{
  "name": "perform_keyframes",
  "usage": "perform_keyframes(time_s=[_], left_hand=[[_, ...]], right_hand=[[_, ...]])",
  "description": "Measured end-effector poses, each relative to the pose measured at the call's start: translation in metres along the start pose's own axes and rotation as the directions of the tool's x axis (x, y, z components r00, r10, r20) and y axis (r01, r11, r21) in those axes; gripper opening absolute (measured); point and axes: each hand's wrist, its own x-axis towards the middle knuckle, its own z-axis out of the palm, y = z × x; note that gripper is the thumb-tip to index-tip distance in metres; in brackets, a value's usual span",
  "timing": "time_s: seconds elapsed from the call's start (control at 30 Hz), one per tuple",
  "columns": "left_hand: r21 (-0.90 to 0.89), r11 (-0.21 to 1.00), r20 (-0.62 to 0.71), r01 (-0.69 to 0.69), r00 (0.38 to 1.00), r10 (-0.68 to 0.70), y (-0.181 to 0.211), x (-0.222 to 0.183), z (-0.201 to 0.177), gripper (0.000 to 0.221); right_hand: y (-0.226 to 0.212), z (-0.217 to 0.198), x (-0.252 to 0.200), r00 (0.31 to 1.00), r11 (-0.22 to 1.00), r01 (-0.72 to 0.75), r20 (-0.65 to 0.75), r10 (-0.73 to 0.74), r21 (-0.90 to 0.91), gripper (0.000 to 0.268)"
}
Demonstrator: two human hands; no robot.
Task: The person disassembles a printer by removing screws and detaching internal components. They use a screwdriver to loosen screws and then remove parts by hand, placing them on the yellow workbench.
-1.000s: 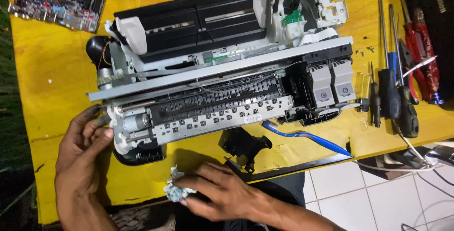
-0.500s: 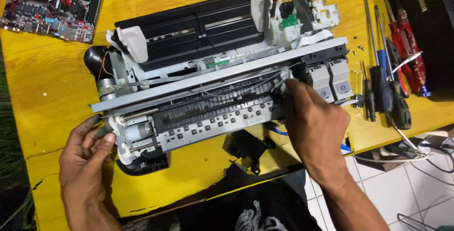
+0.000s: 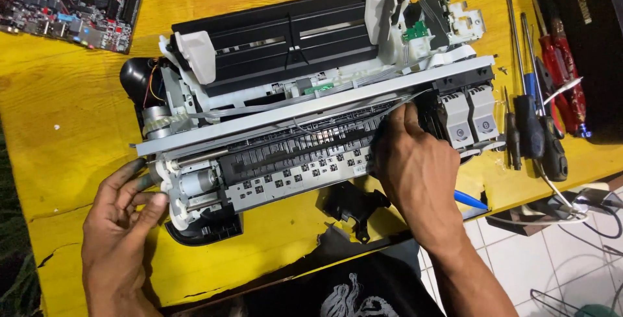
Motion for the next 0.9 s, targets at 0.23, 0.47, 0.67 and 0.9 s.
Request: perform_keyframes(time_s=[0.23, 0.47, 0.67, 0.9], left_hand=[[0.042, 0.999, -0.042, -0.017, 0.999, 0.019, -0.001, 0.000, 0.004, 0.062], [0.052, 0.998, -0.090, -0.029, 0.995, 0.034, -0.005, 0.002, 0.007, 0.060], [-0.026, 0.999, -0.021, 0.020, 1.000, -0.021, -0.008, 0.000, -0.001, 0.067], [0.040, 0.999, -0.110, -0.015, 0.994, 0.019, -0.008, 0.003, 0.003, 0.063]], right_hand=[[0.001, 0.005, -0.001, 1.000, 1.000, -0.002, -0.021, 0.001, -0.016, 0.037], [-0.002, 0.001, 0.000, 0.994, 1.000, -0.013, -0.111, 0.015, 0.016, 0.033], [-0.001, 0.000, 0.000, 0.995, 0.999, -0.025, -0.094, 0.029, 0.041, 0.037], [0.000, -0.001, 0.000, 0.995, 0.992, -0.010, -0.096, 0.022, 0.126, 0.024]])
